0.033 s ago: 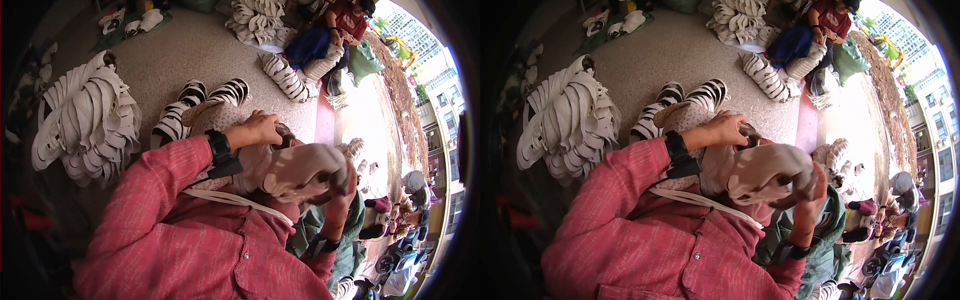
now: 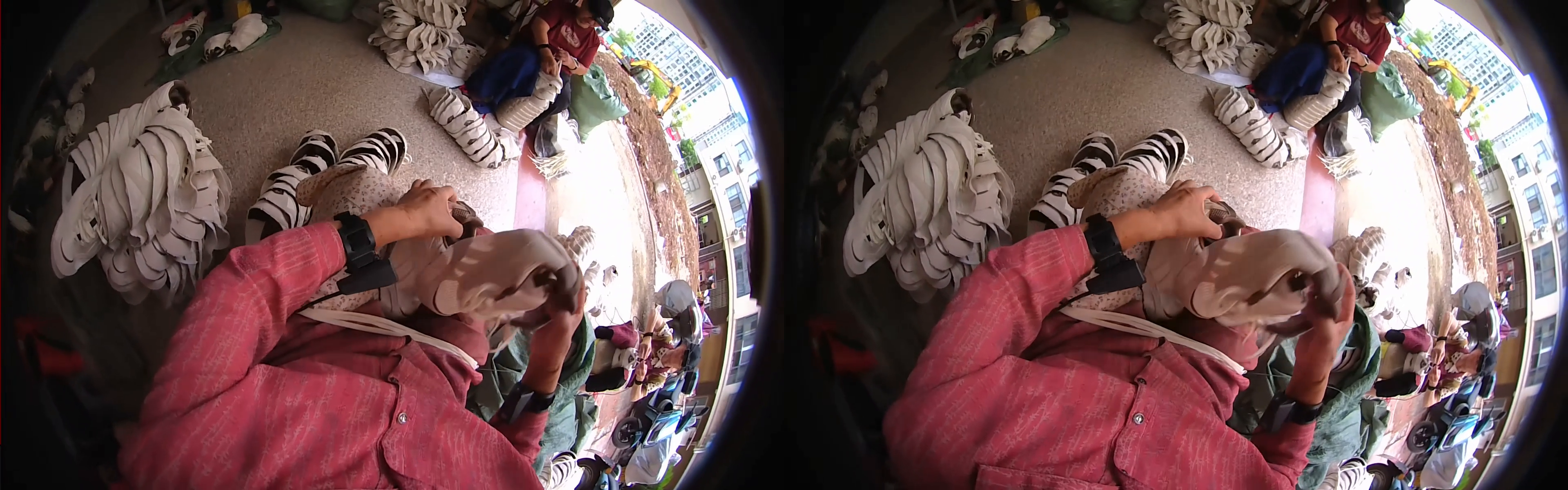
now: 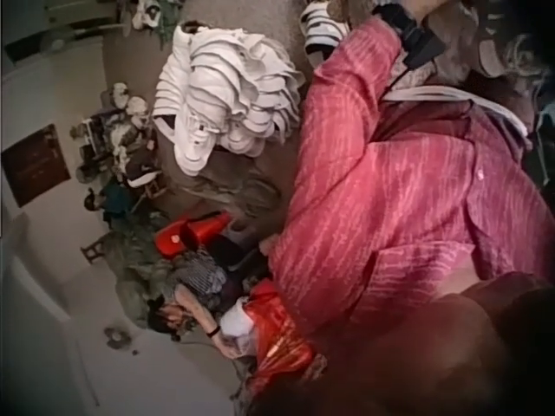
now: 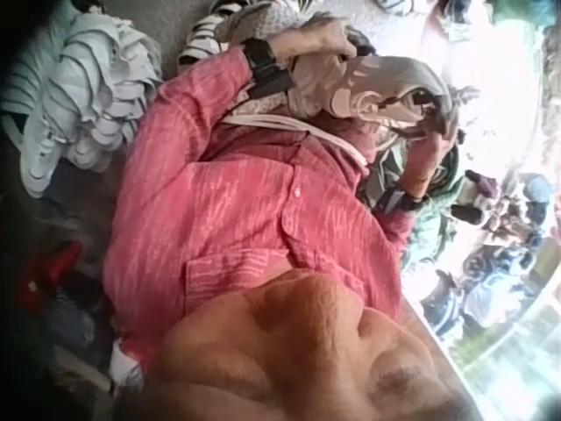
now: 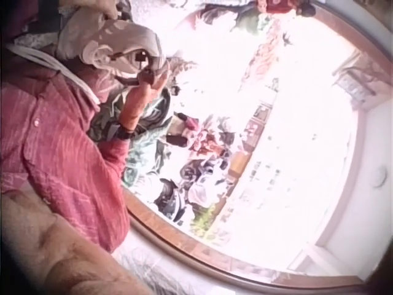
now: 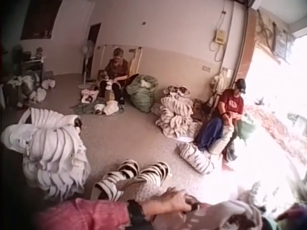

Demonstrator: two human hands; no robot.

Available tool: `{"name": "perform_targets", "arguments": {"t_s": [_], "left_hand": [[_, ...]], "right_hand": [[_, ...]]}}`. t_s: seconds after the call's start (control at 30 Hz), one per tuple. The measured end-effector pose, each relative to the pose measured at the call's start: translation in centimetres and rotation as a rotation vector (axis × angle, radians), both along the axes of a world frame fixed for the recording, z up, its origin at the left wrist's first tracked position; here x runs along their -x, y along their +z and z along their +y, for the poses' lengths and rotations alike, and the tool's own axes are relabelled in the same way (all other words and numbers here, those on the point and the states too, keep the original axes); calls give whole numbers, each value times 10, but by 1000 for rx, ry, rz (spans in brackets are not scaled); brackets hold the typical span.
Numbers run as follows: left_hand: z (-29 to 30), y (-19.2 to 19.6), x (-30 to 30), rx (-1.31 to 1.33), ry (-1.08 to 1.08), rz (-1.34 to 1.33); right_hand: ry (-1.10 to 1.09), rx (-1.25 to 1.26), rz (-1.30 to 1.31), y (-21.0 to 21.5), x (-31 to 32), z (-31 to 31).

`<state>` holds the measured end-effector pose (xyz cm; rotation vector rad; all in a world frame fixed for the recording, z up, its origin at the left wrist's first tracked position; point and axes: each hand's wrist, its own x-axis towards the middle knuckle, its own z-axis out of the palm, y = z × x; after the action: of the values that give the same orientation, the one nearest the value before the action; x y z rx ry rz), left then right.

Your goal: Lacing a series of white and beige athletic shoes in a manufacturing environment.

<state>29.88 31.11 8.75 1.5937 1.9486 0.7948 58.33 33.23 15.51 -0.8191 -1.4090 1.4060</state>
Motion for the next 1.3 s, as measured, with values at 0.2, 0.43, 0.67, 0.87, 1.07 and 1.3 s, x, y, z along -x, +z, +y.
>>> {"name": "perform_targets", "arguments": {"t_s": [0.2, 0.43, 0.67, 0.87, 1.07, 1.3], "left_hand": [[-1, 6, 6, 157, -19, -178], [-11, -17, 32, 224, -164, -1156], [-5, -46, 8, 19, 125, -342], [-75, -5, -13, -312, -74, -315], [-125, 32, 7, -579, -548, -260], [-156, 55, 55, -544, -469, -535]], "right_hand": [[69, 475, 197, -50, -28, 37], [392, 735, 659, -37, 41, 51], [125, 760, 628, -53, 134, 96], [-10, 949, 775, -72, 110, 109], [363, 505, 812, -102, 44, 114], [427, 536, 698, -99, 24, 113]]}}
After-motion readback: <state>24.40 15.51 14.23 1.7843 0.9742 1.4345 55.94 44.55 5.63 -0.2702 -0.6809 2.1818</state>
